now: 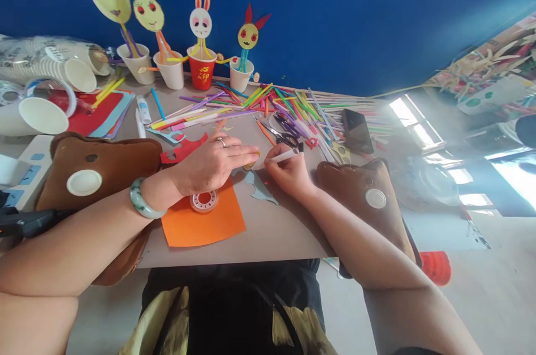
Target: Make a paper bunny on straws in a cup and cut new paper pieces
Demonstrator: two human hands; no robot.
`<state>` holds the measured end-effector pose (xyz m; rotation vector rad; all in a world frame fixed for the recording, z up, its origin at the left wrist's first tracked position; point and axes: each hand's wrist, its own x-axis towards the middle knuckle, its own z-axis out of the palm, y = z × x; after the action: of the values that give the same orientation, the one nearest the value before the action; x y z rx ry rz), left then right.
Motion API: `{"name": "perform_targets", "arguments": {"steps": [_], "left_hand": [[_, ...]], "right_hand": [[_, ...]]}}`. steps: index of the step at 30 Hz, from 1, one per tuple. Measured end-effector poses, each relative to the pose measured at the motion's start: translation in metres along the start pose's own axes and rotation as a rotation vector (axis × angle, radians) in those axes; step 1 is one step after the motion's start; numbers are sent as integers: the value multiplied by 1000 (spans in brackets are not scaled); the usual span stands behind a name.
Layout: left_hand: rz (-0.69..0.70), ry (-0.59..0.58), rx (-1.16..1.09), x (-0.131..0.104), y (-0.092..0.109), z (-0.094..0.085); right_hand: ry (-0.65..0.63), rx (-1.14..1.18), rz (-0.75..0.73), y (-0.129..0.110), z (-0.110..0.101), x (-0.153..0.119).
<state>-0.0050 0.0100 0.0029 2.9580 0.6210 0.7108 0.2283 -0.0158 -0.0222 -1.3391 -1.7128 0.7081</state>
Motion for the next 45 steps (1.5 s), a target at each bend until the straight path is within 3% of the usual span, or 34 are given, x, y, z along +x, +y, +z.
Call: {"name": "perform_targets", "arguments": {"steps": [22, 30, 38, 40, 45], "left_hand": [[31, 29, -2, 1, 0, -1], [18, 30, -26, -1, -1, 1], [-1, -3, -4, -2, -2, 3], [1, -7, -5, -2, -3, 3], [5, 16, 13, -1, -4, 5]], "right_hand": [[1, -42, 34, -1, -2, 3], [-8, 101, 129, -3, -1, 4], [106, 259, 238, -2, -6, 17], [58, 283, 245, -3, -8, 25], [-219, 212, 201, -6, -10, 52]]}}
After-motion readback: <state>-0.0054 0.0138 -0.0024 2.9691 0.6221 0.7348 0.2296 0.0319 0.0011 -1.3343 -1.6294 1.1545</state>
